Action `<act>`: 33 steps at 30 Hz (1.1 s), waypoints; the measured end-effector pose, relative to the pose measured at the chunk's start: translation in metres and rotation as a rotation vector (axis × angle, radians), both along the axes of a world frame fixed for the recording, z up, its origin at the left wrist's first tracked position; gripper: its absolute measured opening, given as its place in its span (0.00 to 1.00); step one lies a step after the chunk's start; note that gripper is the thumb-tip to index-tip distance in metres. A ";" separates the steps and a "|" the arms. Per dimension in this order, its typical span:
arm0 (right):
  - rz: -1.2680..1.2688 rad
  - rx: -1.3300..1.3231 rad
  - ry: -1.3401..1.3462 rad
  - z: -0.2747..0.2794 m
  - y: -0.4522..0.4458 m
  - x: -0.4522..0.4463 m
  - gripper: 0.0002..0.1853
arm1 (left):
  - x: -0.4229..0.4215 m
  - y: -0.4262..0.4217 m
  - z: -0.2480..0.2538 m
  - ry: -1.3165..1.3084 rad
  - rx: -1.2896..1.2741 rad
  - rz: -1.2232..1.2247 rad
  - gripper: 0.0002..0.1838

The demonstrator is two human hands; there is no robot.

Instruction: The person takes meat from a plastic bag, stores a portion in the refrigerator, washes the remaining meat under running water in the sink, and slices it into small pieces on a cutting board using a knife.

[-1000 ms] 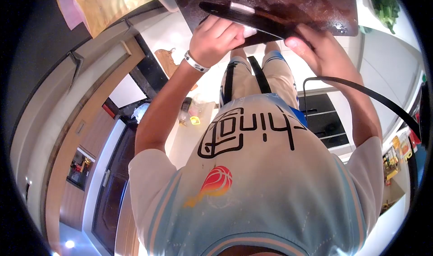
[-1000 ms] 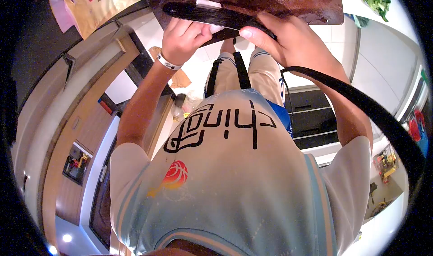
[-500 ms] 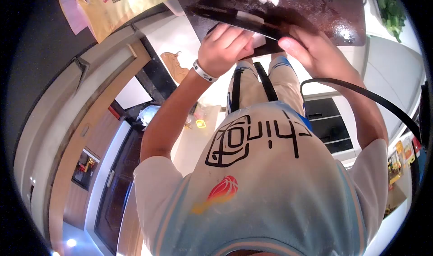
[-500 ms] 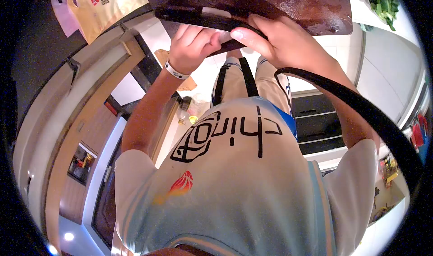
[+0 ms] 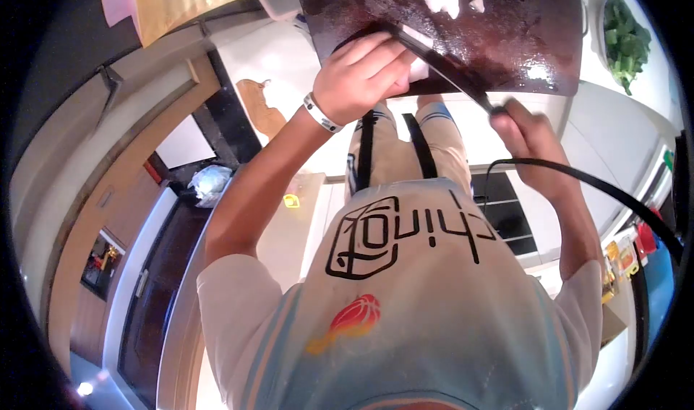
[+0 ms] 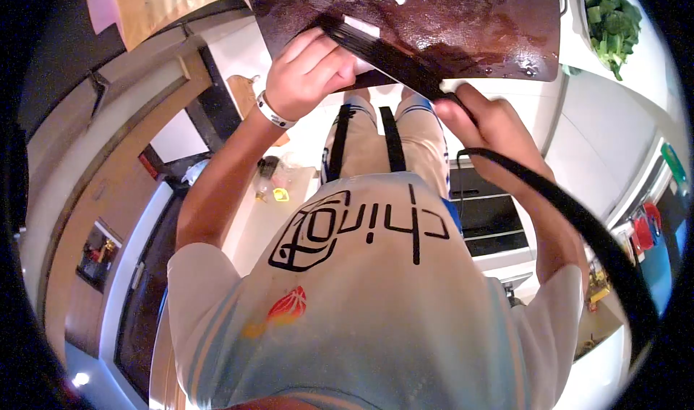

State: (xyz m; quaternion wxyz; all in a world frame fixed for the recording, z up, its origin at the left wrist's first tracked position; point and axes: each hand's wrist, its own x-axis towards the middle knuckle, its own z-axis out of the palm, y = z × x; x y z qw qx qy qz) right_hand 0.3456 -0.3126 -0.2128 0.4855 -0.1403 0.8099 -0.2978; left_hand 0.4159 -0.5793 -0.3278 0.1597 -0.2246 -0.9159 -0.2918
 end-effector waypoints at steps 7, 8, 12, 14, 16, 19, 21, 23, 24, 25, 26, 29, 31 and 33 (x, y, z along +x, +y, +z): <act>0.011 -0.102 0.119 -0.013 -0.055 -0.015 0.24 | 0.002 -0.003 0.004 -0.057 -0.008 0.000 0.20; 0.001 -0.096 0.119 -0.008 -0.050 -0.012 0.24 | 0.003 -0.004 0.003 -0.083 -0.033 -0.007 0.20; -0.040 0.110 0.026 0.012 0.017 0.005 0.24 | -0.001 0.002 0.000 -0.018 0.028 0.022 0.20; -0.009 0.098 0.121 -0.005 -0.020 -0.002 0.24 | -0.001 0.000 0.004 -0.067 0.025 -0.006 0.20; 0.041 -0.287 0.353 -0.036 -0.061 -0.015 0.24 | 0.001 0.001 0.005 -0.024 -0.008 0.023 0.19; 0.009 -0.277 0.246 -0.028 -0.071 -0.028 0.26 | 0.000 0.003 0.001 0.026 -0.013 0.049 0.18; 0.016 -0.267 0.277 -0.021 -0.050 -0.030 0.28 | -0.002 0.002 0.002 0.022 0.031 0.030 0.17; -0.159 -0.130 0.032 -0.012 -0.034 -0.032 0.29 | -0.001 0.001 0.004 0.020 0.071 0.038 0.16; -0.245 -0.064 -0.090 -0.006 -0.030 -0.032 0.29 | -0.001 0.001 0.005 0.020 0.086 0.051 0.15; -0.323 -0.077 -0.170 0.004 -0.029 -0.032 0.30 | -0.002 0.001 0.005 0.022 0.099 0.065 0.15; -0.337 -0.115 -0.097 0.006 -0.027 -0.030 0.30 | -0.003 0.000 0.005 0.023 0.114 0.084 0.14; -0.383 -0.204 0.052 0.007 -0.014 -0.027 0.29 | -0.001 0.003 0.005 0.015 0.151 0.123 0.12; -0.355 -0.261 0.059 0.010 -0.011 -0.020 0.28 | 0.001 0.003 0.008 0.011 0.147 0.130 0.12; -0.243 -0.224 0.049 0.008 -0.004 -0.018 0.26 | 0.004 0.002 0.006 0.053 0.132 0.126 0.11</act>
